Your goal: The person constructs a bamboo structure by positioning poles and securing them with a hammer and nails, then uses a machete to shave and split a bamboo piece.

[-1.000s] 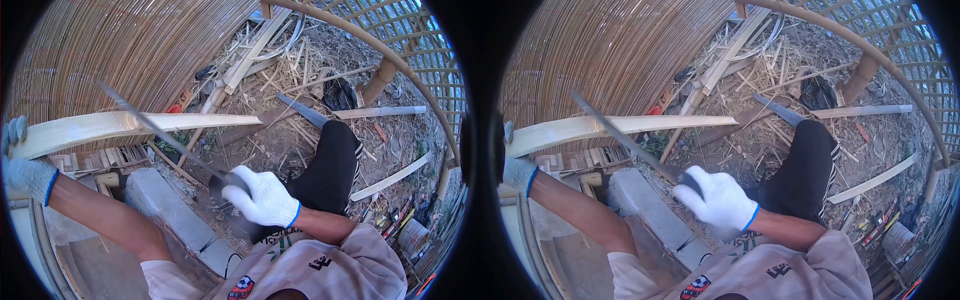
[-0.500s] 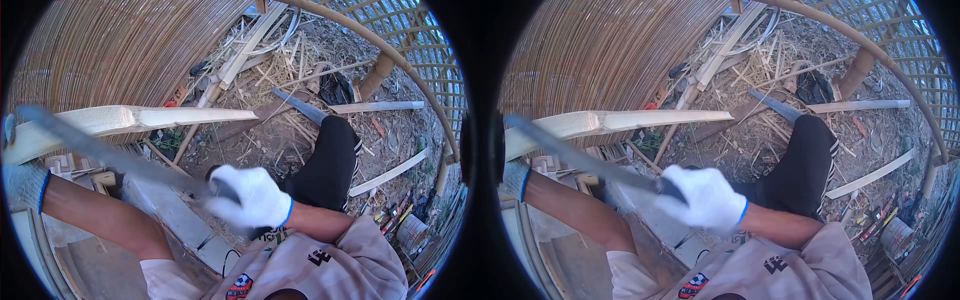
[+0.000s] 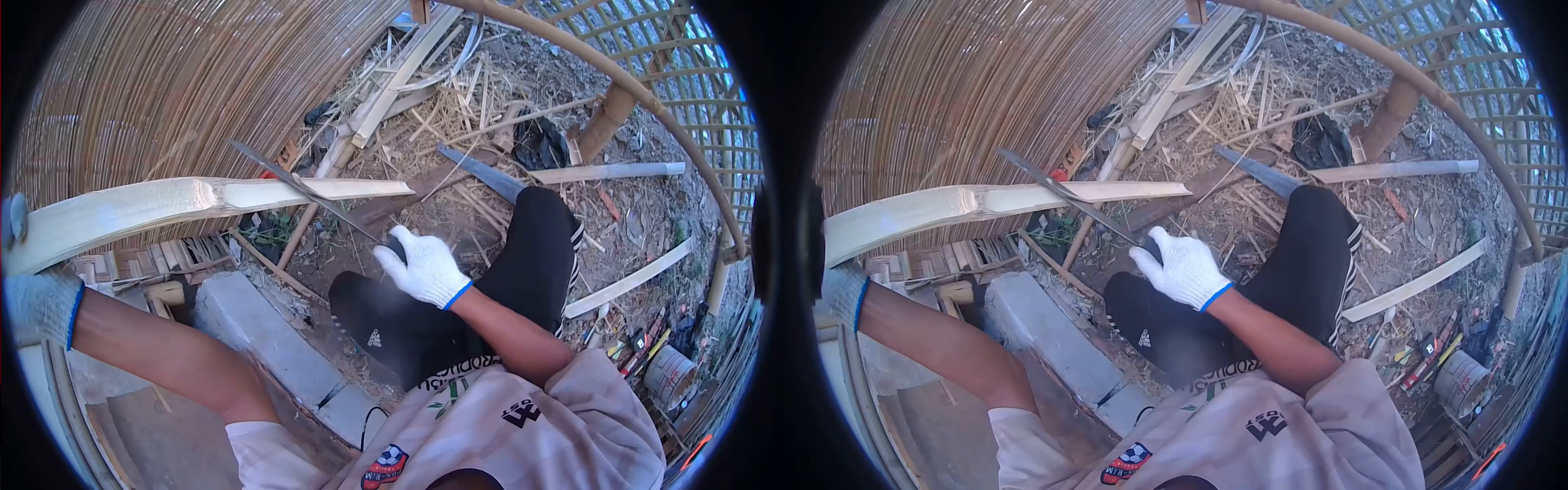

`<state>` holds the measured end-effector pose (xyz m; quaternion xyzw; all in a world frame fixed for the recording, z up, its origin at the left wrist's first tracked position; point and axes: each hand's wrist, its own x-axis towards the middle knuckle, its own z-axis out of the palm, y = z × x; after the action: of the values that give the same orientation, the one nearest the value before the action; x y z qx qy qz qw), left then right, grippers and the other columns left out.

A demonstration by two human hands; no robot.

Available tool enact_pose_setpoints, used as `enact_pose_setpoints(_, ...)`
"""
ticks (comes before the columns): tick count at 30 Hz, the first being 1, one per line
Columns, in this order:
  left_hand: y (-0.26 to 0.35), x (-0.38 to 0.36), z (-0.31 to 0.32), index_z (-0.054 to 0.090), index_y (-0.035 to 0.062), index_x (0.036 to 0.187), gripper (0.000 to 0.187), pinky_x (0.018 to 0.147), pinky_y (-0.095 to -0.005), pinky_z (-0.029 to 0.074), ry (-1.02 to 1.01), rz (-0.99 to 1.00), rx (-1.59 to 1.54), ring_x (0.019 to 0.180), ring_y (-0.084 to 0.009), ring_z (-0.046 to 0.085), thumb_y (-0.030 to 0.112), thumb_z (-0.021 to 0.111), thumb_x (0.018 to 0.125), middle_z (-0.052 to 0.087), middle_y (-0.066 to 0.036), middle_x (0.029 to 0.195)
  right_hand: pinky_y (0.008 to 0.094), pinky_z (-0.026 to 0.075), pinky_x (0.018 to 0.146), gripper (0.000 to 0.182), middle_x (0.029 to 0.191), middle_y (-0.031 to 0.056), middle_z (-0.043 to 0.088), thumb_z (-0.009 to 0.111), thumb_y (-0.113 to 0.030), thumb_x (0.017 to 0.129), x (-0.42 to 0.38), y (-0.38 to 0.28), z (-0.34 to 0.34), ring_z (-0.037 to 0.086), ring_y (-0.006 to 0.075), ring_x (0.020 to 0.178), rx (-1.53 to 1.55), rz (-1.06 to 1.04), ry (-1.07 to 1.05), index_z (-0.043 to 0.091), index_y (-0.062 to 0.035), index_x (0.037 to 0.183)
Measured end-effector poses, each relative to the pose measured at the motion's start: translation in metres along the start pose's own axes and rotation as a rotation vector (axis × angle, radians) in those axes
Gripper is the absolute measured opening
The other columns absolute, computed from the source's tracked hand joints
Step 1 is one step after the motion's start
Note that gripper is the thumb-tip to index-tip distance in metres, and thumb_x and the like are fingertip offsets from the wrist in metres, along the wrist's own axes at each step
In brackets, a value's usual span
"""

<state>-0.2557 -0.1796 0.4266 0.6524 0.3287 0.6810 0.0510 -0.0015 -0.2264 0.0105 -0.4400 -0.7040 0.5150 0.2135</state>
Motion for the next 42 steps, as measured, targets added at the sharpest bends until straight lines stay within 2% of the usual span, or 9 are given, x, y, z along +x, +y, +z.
enact_pose_setpoints(10,0.001,-0.009,0.018,0.049,0.0073,0.101,0.018,0.047,-0.0279,0.026,-0.043,-0.035,-0.05,0.053,-0.011,0.025,0.007,0.056,0.084,0.028,0.003,0.069,0.055,0.057,0.078,0.047,0.086,0.0282,0.071,0.06,-0.048,0.101,-0.016,-0.086,-0.038,0.071,0.0488,0.083,0.293,-0.288,0.037,0.062,-0.0031,0.113)
enact_pose_setpoints(12,0.004,-0.007,0.021,0.049,0.0075,0.101,0.019,0.047,-0.028,0.025,-0.059,-0.069,-0.08,0.053,-0.011,0.025,0.007,0.055,0.084,0.028,0.003,0.069,0.0566,0.056,0.081,0.052,0.089,0.0308,0.071,0.056,-0.052,0.102,0.014,0.006,-0.008,0.071,0.0493,0.087,0.099,0.096,-0.001,0.064,-0.0017,0.113)
enact_pose_setpoints(17,-0.001,-0.004,0.018,0.051,0.0078,0.103,0.021,0.047,-0.0289,0.026,0.025,0.057,0.073,0.053,-0.0114,0.026,0.006,0.059,0.083,0.029,0.003,0.069,0.0578,0.055,0.083,0.056,0.089,0.0336,0.071,0.053,-0.055,0.103,0.0,0.003,-0.016,0.071,0.0516,0.088,-0.03,0.115,-0.006,0.065,-0.0014,0.113)
enact_pose_setpoints(20,-0.001,0.011,-0.004,0.05,0.0087,0.101,0.021,0.047,-0.0287,0.026,-0.156,-0.039,-0.121,0.053,-0.0113,0.026,0.006,0.061,0.083,0.03,0.003,0.068,0.0563,0.055,0.072,0.042,0.079,0.0312,0.067,0.065,-0.045,0.1,-0.02,-0.052,-0.04,0.069,0.0501,0.079,0.13,-0.086,0.024,0.062,-0.0028,0.106)
enact_pose_setpoints(22,-0.001,-0.003,0.022,0.049,0.01,0.096,0.017,0.048,-0.0282,0.027,-0.06,-0.024,-0.03,0.054,-0.0111,0.027,0.007,0.061,0.083,0.03,0.003,0.068,0.0548,0.056,0.071,0.036,0.079,0.0296,0.068,0.068,-0.04,0.098,-0.014,-0.06,-0.029,0.07,0.0491,0.078,0.248,-0.243,0.073,0.063,-0.0048,0.107)
enact_pose_setpoints(26,-0.004,0.002,0.017,0.048,0.0107,0.092,0.016,0.048,-0.0282,0.028,-0.134,-0.024,-0.017,0.054,-0.011,0.027,0.009,0.061,0.083,0.03,0.004,0.068,0.0557,0.055,0.088,0.066,0.096,0.0334,0.072,0.045,-0.062,0.104,0.032,0.137,0.029,0.07,0.0494,0.098,-0.113,0.276,-0.022,0.065,0.0012,0.113)
enact_pose_setpoints(37,-0.008,0.01,-0.002,0.046,0.0111,0.087,0.013,0.048,-0.0291,0.028,-0.068,-0.035,0.086,0.053,-0.0111,0.027,0.008,0.057,0.082,0.025,0.004,0.067,0.0573,0.055,0.082,0.05,0.091,0.0312,0.072,0.055,-0.051,0.103,-0.002,0.069,0.019,0.07,0.0514,0.09,0.06,0.118,0.025,0.063,-0.0025,0.112)
enact_pose_setpoints(40,-0.011,0.023,-0.014,0.046,0.0098,0.089,0.013,0.048,-0.029,0.028,-0.171,-0.151,-0.089,0.053,-0.0112,0.026,0.009,0.057,0.081,0.026,0.004,0.066,0.0565,0.056,0.082,0.053,0.093,0.031,0.072,0.053,-0.054,0.103,0.014,0.115,0.036,0.071,0.0502,0.09,0.07,0.113,0.044,0.064,-0.0036,0.114)
enact_pose_setpoints(42,-0.012,0.023,-0.019,0.048,0.0081,0.092,0.013,0.048,-0.0288,0.027,-0.163,-0.109,-0.019,0.053,-0.0113,0.027,0.009,0.056,0.082,0.028,0.004,0.067,0.0571,0.055,0.089,0.07,0.098,0.0352,0.072,0.045,-0.063,0.102,0.027,0.189,0.053,0.071,0.0505,0.096,-0.19,0.444,0.045,0.067,0.0025,0.11)
